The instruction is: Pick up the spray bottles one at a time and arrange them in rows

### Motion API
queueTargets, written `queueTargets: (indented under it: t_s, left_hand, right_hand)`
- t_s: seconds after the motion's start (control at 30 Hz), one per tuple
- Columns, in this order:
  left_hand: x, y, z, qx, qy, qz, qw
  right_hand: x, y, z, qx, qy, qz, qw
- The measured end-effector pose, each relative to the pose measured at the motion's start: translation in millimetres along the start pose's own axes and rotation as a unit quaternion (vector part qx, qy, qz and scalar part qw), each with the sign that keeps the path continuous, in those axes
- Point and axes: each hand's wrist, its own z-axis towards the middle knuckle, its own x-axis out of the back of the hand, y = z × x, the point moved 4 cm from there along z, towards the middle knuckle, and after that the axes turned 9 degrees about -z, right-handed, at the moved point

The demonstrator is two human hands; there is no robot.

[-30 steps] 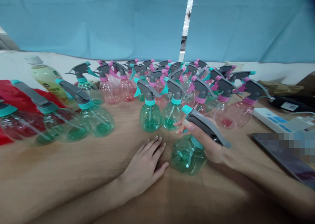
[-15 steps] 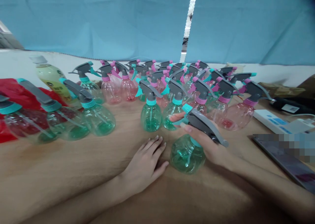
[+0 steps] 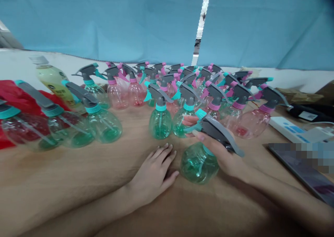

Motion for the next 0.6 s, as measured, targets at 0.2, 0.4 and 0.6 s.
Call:
queueTargets:
  t_s: [0.2, 0.4, 0.6]
  left_hand:
    - [-0.5, 0.3, -0.4, 0.000, 0.007, -0.006, 1.000]
    - [-1.6, -0.5, -0.5, 0.001, 0.014, -0.009, 1.000]
    - [-0.1, 0.5, -0.3, 0.008, -0.004, -0.003, 1.000]
  right_hand:
    - [-1.2, 3.5, 1.2, 0.005, -0.002, -0.002, 1.000]
    - [-2.6, 9.6, -0.1, 0.001, -0.003, 0.033, 0.999]
    - [0.2, 3.9, -1.2, -0.020, -0.039, 0.013, 0.999]
